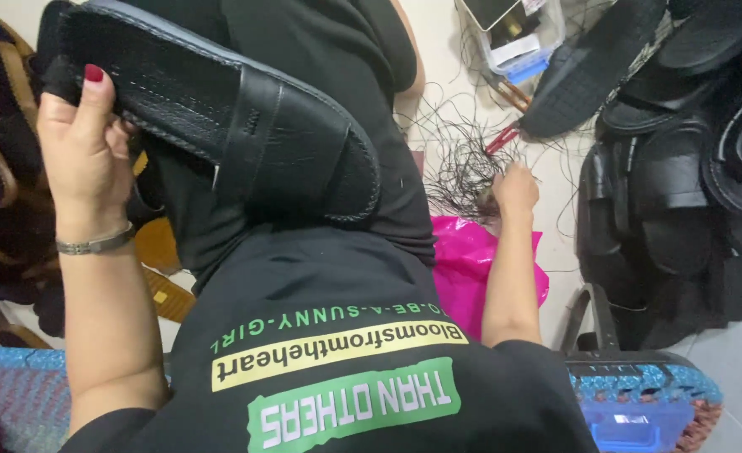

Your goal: Hand-stitching the upper strap of a black sandal to its sole using a needle and thread.

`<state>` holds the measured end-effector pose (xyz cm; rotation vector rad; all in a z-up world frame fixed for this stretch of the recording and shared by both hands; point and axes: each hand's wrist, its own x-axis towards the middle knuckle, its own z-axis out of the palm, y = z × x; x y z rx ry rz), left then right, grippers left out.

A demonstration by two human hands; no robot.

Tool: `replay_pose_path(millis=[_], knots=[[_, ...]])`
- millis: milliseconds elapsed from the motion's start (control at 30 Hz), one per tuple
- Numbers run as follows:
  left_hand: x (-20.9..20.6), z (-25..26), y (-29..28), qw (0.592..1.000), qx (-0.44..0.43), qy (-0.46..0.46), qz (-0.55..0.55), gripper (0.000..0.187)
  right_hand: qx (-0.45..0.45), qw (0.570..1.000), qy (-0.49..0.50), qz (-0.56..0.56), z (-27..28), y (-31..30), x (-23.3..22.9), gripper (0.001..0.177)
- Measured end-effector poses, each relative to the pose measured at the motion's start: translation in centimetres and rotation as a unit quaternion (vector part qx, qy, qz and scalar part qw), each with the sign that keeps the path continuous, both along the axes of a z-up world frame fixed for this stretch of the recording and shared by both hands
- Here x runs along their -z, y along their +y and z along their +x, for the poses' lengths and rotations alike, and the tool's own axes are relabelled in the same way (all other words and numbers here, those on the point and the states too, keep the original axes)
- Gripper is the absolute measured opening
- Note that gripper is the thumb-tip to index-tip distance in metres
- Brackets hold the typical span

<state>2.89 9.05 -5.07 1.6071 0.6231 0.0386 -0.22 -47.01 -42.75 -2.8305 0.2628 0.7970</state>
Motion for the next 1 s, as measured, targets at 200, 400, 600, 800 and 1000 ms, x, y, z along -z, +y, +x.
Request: replay_pose_path(millis=[200,400,600,800,1000], knots=[[-0.3,0.3,-0.7,0.999,-0.028,-0.005,-0.024,0.015,0.096,0.992,0.025,0.074,4.4,3.3,6.1,0.041],[-0.6,0.4,-0.5,0.998,-0.019,-0.020,-0.056,0.013,0.055,0.996,0.002,0.071,3.8,5.1,6.8,0.022],[-1.1,-0.1,-0.4,0.993,-0.063,0.004,-0.099,0.019,0.051,0.992,0.115,-0.030,4.6,6.0,4.8,0.048],[-1.5,-1.4,-0.8,0.992,-0.095,0.017,-0.084,0.013,-0.014,0.999,0.008,-0.031,5.7,6.4,3.9,0.019],[-2.9,-2.2,-1.6,0.994,-0.093,0.013,-0.064,0.010,0.009,0.995,0.090,-0.032,6.9,7.5,3.6,0.040]])
